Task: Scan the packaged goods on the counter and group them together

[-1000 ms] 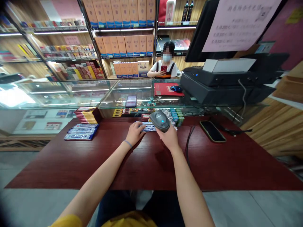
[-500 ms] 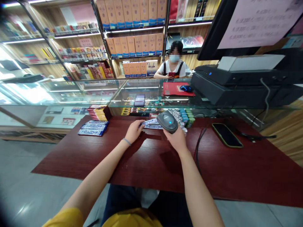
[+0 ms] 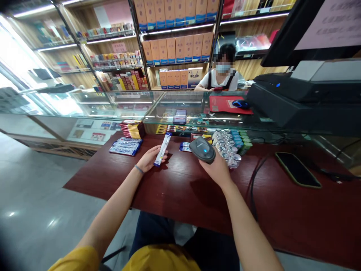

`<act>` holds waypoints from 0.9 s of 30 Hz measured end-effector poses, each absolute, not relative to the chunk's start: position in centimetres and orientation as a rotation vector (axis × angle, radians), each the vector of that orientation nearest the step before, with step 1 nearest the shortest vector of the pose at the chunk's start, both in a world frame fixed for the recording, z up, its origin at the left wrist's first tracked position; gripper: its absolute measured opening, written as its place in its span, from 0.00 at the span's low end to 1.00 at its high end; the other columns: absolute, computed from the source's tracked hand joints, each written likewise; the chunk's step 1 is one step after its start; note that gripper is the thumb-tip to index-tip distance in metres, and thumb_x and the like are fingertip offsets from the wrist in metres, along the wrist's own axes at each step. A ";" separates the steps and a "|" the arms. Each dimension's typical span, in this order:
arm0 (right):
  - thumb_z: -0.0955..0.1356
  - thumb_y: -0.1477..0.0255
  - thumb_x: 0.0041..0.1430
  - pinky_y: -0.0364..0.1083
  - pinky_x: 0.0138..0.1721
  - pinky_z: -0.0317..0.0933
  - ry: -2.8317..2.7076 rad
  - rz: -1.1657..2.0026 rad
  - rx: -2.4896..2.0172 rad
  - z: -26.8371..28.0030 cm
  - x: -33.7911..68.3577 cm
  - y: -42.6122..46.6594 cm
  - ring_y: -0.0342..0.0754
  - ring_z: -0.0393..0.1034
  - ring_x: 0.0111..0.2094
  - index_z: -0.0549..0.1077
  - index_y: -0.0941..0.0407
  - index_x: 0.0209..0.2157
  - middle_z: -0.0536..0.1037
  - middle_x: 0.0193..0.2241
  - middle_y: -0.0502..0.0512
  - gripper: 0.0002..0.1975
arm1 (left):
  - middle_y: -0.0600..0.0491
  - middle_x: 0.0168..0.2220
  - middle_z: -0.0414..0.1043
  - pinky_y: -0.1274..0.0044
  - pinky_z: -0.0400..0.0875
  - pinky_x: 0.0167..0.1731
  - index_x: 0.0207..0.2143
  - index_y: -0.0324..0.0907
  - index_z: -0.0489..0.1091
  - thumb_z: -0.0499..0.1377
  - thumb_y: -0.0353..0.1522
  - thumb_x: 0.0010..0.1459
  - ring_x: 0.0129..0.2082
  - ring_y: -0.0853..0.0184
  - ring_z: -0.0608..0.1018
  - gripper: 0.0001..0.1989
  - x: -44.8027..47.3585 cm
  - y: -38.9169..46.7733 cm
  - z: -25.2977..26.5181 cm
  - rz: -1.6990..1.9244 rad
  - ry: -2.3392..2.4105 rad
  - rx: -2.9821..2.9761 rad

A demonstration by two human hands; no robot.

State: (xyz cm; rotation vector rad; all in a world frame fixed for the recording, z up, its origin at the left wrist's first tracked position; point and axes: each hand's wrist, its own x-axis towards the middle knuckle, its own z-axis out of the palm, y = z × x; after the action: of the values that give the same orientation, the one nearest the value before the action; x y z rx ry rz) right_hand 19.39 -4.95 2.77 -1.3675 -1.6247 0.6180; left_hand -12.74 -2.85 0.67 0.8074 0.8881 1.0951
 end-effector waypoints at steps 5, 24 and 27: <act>0.74 0.59 0.52 0.53 0.42 0.72 -1.833 0.566 -1.422 2.0 18.6 -5.1 0.60 0.80 0.44 0.67 0.48 0.57 0.84 0.41 0.55 0.31 | 0.42 0.47 0.79 0.72 0.82 0.33 0.55 0.40 0.68 0.64 0.35 0.64 0.36 0.63 0.84 0.19 -13.9 -2.9 1.1 1.079 0.856 0.728; 0.70 0.58 0.54 0.55 0.43 0.72 -2.068 0.561 -1.424 1.6 18.1 -5.5 0.65 0.81 0.44 0.67 0.51 0.58 0.85 0.41 0.60 0.31 | 0.41 0.47 0.78 0.73 0.82 0.34 0.53 0.38 0.69 0.63 0.34 0.65 0.36 0.63 0.84 0.16 -14.1 -2.9 1.6 1.172 0.787 0.674; 0.70 0.55 0.55 0.55 0.44 0.72 -2.023 0.583 -1.434 0.9 18.4 -5.2 0.65 0.81 0.44 0.67 0.50 0.58 0.85 0.41 0.59 0.31 | 0.43 0.48 0.77 0.72 0.82 0.35 0.51 0.39 0.68 0.65 0.34 0.63 0.37 0.63 0.84 0.17 -14.3 -2.6 2.1 1.327 0.877 0.627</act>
State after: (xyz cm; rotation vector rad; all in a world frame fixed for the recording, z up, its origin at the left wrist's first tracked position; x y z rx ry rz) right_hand 18.39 -5.23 0.88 -1.4336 -2.0233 0.5829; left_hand -14.29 -2.59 2.09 0.6269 0.8766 1.3269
